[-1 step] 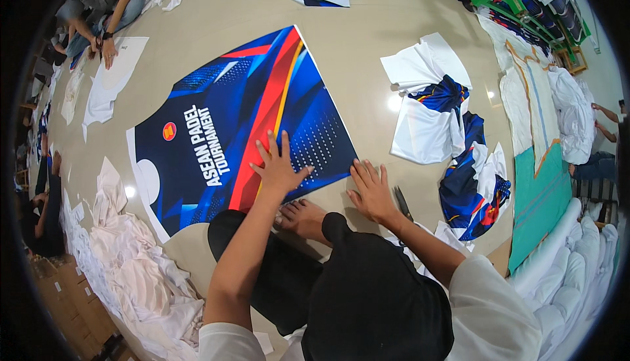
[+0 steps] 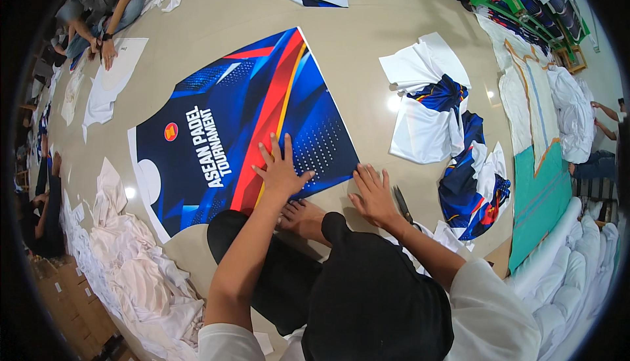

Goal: The person sits on the floor and uses scissors to cut a large printed fabric sheet along the edges of a design. They trim the excess material around the perimeter, flip the sheet, and continue cutting to shape the garment.

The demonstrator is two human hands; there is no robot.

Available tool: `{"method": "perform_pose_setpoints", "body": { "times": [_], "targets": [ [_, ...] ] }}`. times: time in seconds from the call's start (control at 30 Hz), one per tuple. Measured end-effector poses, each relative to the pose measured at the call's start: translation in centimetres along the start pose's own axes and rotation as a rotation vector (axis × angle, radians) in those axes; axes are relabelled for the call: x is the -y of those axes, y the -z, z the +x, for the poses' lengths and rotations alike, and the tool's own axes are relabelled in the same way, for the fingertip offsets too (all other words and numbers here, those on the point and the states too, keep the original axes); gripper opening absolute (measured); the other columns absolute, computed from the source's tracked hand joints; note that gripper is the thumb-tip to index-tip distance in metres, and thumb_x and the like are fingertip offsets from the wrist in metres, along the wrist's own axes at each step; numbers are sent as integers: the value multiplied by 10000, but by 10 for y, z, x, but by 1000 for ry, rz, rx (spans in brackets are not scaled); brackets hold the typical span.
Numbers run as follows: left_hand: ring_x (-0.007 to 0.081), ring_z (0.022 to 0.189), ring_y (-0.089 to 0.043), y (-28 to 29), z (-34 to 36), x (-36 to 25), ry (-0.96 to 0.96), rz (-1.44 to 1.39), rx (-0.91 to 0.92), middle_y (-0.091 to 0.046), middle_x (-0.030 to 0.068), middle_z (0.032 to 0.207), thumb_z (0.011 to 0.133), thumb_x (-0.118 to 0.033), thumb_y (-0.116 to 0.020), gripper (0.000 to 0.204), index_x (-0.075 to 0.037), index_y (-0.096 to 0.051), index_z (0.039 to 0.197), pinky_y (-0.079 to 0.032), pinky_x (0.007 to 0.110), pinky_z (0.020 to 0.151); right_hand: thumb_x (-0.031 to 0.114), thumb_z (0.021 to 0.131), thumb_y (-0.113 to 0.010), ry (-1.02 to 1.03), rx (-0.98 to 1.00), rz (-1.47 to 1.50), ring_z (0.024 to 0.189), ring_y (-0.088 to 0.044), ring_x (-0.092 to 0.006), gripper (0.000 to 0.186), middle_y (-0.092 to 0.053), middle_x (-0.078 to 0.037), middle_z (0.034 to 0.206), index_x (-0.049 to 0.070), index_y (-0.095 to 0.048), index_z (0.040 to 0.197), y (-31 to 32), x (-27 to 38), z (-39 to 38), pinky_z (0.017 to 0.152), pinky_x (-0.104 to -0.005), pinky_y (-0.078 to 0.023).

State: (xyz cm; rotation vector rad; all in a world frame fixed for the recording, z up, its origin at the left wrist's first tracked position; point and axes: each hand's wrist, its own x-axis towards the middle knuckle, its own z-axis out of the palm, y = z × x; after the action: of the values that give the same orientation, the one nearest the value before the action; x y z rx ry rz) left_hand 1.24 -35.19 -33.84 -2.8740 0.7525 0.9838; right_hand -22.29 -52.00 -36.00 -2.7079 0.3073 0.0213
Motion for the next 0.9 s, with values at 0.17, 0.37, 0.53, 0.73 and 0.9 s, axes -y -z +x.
{"method": "perform_pose_setpoints", "body": {
  "times": [0.17, 0.37, 0.53, 0.73, 0.9],
  "targets": [
    [560, 1591, 43, -11, -21, -13, -58, 71, 45, 105, 206, 1766, 811, -627, -813, 1320, -173, 38, 1711, -228, 870, 1103, 118, 885, -755, -307, -198, 174, 1248, -559, -455, 438, -569, -268, 1348, -10, -590, 1270, 22, -14, -99, 1059, -542, -444],
    [540, 1594, -50, -31, -16, -28, -284, 21, -191, -28, 252, 1756, 854, -596, -777, 1186, -62, -128, 1690, -196, 808, 1165, 90, 871, -766, -612, -73, 217, 1039, -585, -434, 364, -577, -231, 1099, -20, -575, 1161, 11, -22, -191, 890, -508, -492],
    [476, 1570, -235, -56, -15, -49, -649, -142, -185, -364, 272, 1612, 884, -447, -801, 750, -17, -509, 1425, -208, 637, 1262, 24, 852, -755, -620, -73, 344, 1044, -635, -418, 381, -589, -235, 1126, -39, -568, 1178, 17, -26, -199, 882, -446, -548],
    [365, 1295, -502, -58, -20, -67, -934, -162, -196, -550, 159, 1283, 859, -261, -823, 374, -71, -648, 1130, -342, 545, 1224, 14, 788, -764, -699, 24, 268, 883, -704, -354, 334, -678, -217, 1026, -63, -646, 1091, 14, -44, -213, 813, -404, -579],
    [329, 1317, -503, -72, -16, -62, -923, -106, -275, -565, 138, 1278, 909, -179, -745, 250, -100, -660, 1131, -338, 533, 1234, 16, 825, -746, -949, 185, 743, 775, -706, -201, 263, -734, -107, 899, -62, -716, 1074, 50, -50, -182, 753, -338, -575]
  ]
}}
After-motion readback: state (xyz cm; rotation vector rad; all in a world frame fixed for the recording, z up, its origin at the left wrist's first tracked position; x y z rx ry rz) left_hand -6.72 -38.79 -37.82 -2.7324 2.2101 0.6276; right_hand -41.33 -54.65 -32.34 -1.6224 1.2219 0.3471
